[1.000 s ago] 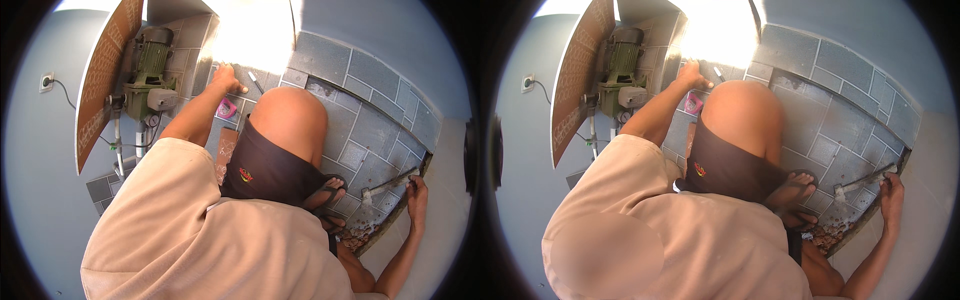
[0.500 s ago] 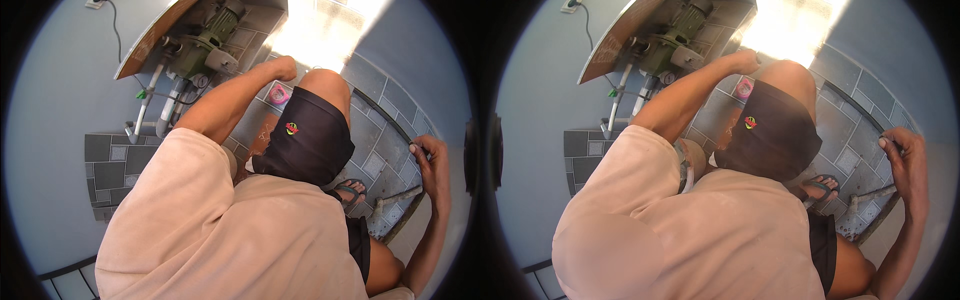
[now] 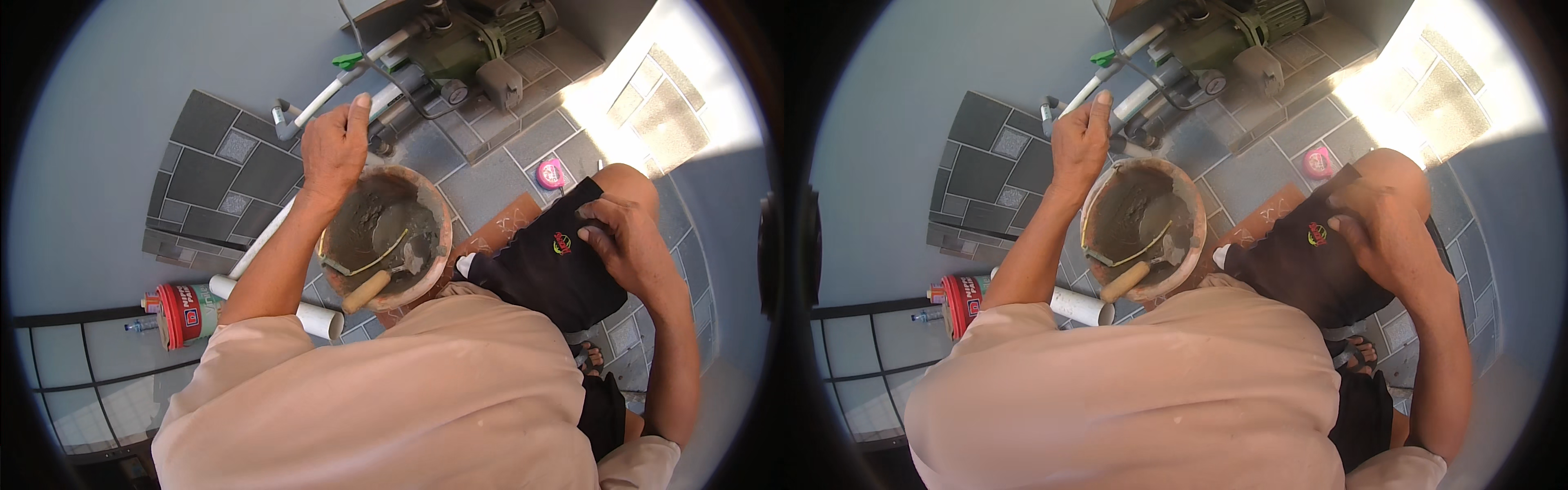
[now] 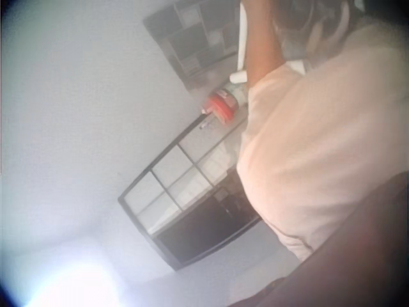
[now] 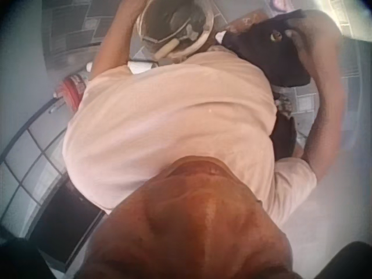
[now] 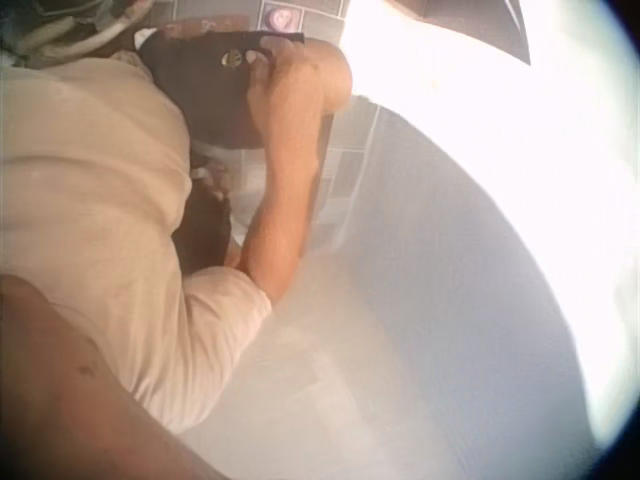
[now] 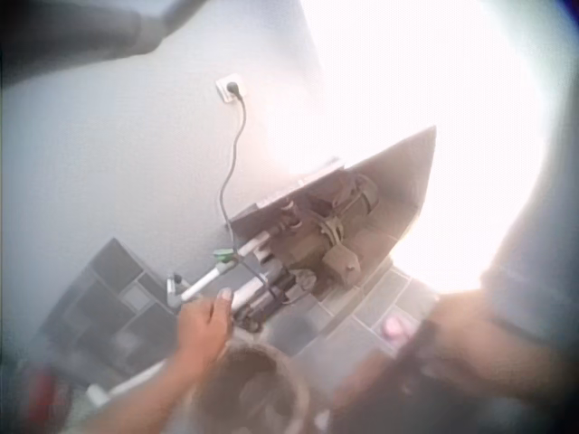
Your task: The person sits on the floor and uses a trowel to scoop grout from a bucket, then applies it to the gaps between floor tiles. They use a hammer to tap the tiles into place and a trowel to smooth the grout lines.
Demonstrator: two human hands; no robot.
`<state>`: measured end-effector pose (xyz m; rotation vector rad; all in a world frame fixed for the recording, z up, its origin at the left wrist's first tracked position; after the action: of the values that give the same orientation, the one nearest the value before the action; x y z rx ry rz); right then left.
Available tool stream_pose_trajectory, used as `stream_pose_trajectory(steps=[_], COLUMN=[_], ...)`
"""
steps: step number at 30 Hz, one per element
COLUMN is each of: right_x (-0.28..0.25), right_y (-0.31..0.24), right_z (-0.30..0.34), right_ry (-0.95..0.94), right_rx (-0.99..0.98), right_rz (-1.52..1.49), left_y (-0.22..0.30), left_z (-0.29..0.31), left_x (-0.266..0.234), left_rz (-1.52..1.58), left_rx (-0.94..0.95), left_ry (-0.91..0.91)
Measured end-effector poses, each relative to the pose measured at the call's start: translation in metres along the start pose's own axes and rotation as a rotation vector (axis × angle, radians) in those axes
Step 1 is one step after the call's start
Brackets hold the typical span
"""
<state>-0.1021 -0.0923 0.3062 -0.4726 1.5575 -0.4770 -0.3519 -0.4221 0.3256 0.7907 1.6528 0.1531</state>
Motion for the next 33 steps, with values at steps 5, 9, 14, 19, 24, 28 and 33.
stream_pose_trajectory(steps=[5,9,14,19,24,28,33], right_x=[0.025,0.041,0.049,0.048,0.093,0.166,0.168], right_y=[-0.024,-0.018,-0.006,-0.019,-0.056,-0.069,-0.091], right_z=[-0.03,-0.029,-0.024,-0.039,-0.078,-0.1,-0.115], right_ry=[-0.078,-0.11,-0.082,-0.082,-0.29,-0.361,-0.574], right_rx=[0.02,0.014,0.065,0.034,-0.056,-0.305,-0.383], right_rz=[-0.048,-0.239,-0.267,-0.376,-0.5,-0.47,-0.407], left_y=[-0.189,-0.211,-0.197,-0.129,-0.09,-0.054,-0.055], left_z=[0.06,0.089,0.077,0.025,-0.017,-0.047,-0.063], left_x=[0.001,0.009,0.013,0.028,0.06,0.09,0.093], left_rz=[-0.366,0.014,0.328,0.354,0.282,0.119,0.015], left_rx=[-0.268,-0.271,-0.154,-0.034,-0.118,-0.089,-0.082], left_ry=[-0.223,-0.32,-0.414,-0.493,-0.537,-0.608,-0.664])
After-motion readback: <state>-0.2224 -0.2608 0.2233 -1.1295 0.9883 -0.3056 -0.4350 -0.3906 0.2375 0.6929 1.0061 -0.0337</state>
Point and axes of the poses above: each hand's wrist, its own z-axis away from the middle knuckle, its own x-axis out of the palm, y = z × x, the point moved 1 cm from there along -z, towards the middle knuckle, and after that the axes turned 6 degrees about z, right-handed, at the moved point
